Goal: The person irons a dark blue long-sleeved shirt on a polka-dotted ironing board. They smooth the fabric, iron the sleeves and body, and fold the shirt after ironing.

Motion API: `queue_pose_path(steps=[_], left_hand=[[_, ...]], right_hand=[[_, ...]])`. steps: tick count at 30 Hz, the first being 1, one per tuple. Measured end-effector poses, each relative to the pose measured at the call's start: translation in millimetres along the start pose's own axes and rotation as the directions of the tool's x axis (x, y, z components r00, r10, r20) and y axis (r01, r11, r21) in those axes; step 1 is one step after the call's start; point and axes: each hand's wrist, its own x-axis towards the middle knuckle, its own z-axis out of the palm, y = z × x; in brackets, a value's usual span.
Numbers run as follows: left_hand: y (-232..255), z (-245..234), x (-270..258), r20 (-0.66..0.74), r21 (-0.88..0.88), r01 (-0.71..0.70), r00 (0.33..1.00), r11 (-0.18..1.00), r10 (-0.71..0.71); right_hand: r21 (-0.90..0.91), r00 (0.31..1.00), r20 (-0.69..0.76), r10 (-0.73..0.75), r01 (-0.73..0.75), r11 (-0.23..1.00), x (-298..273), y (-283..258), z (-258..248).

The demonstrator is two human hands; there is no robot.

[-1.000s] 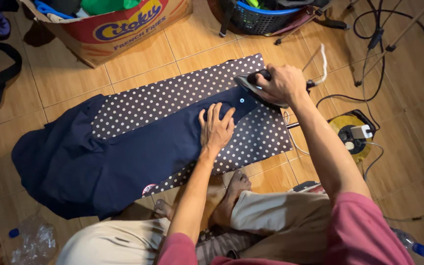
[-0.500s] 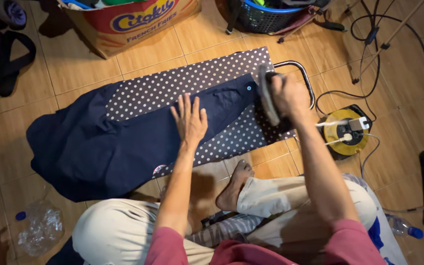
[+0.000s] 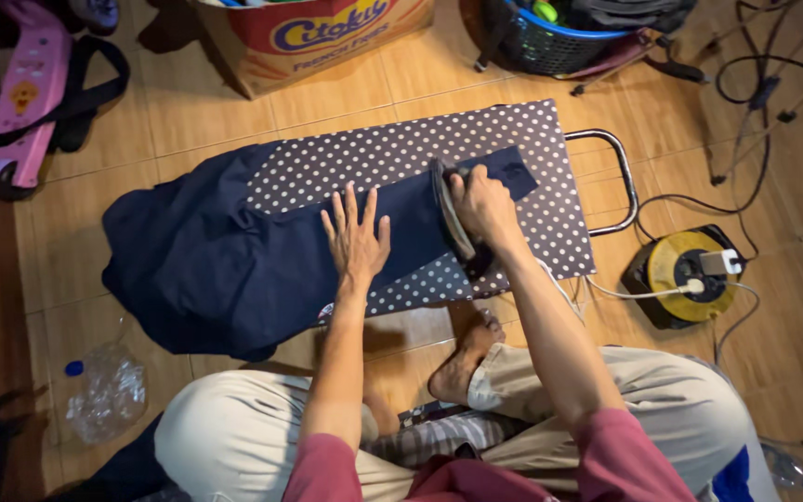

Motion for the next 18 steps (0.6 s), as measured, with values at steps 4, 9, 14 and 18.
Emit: queue_pose_path(steps=[4, 9, 14, 18], left_hand=[[-9, 9, -3, -0.044, -0.008, -0.008, 0.999, 1.0, 0.007], [-28, 19, -12, -0.129, -0.051, 0.068, 0.989, 0.996, -0.074], [-49, 1, -21, -0.156, 0.071, 0.25, 0.959, 0.966, -0.237], [-68, -17, -25, -0.168, 0.116, 0.333, 0.935, 0.936, -0.312]], right_hand=[[0.028, 0.997, 0.047, -0.055, 0.054, 0.998, -13, -11, 10], [0.038, 0.995, 0.033, -0.09, 0.089, 0.995, -18, -55, 33], [0.091, 0.983, 0.051, -0.176, 0.171, 0.981, -41, -94, 55], [0.065, 0.975, 0.052, -0.216, 0.213, 0.975, -38, -98, 50]])
